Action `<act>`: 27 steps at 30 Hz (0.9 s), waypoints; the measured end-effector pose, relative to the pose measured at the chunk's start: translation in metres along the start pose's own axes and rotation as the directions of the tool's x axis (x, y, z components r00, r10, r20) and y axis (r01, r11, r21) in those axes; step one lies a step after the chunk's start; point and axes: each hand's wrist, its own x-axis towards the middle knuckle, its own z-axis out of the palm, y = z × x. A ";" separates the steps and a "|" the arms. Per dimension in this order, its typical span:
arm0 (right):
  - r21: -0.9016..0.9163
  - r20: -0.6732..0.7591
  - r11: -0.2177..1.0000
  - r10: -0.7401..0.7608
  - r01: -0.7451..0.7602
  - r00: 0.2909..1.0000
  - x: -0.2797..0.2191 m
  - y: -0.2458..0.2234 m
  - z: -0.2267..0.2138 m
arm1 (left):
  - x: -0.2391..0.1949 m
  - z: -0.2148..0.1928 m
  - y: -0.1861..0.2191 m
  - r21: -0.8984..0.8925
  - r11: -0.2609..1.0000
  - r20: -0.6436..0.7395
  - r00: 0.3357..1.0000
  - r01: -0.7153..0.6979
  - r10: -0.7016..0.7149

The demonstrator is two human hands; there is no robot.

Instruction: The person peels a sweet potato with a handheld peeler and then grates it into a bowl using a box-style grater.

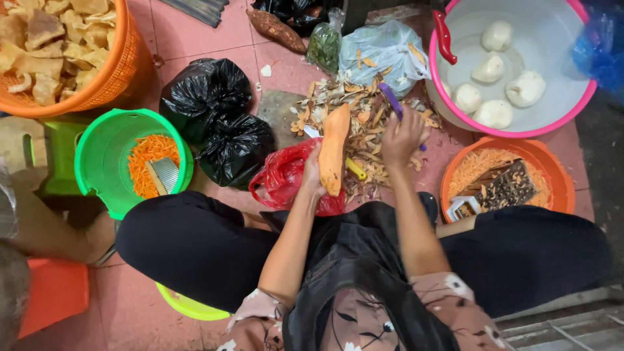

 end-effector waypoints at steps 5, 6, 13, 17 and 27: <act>-0.070 0.244 0.994 0.104 -0.089 0.964 -0.014 0.023 -0.019 | 0.002 0.006 0.005 0.022 1.000 0.102 0.995 -0.021 0.019; -0.072 0.306 0.992 0.124 -0.107 0.944 -0.024 0.024 -0.026 | 0.001 0.003 0.005 0.014 0.999 0.113 0.993 -0.031 0.029; 0.228 0.454 0.965 -0.223 0.129 0.863 -0.047 -0.071 -0.082 | 0.025 -0.001 0.035 -0.042 0.991 0.081 0.988 -0.130 0.133; 0.280 0.413 0.925 -0.356 0.255 0.838 -0.052 -0.091 -0.073 | 0.007 0.010 0.046 0.046 0.996 0.083 0.994 -0.071 0.067; 0.066 0.243 0.998 -0.033 0.018 0.970 -0.022 -0.041 -0.054 | -0.015 0.016 0.046 -0.086 0.988 0.178 0.974 -0.128 0.142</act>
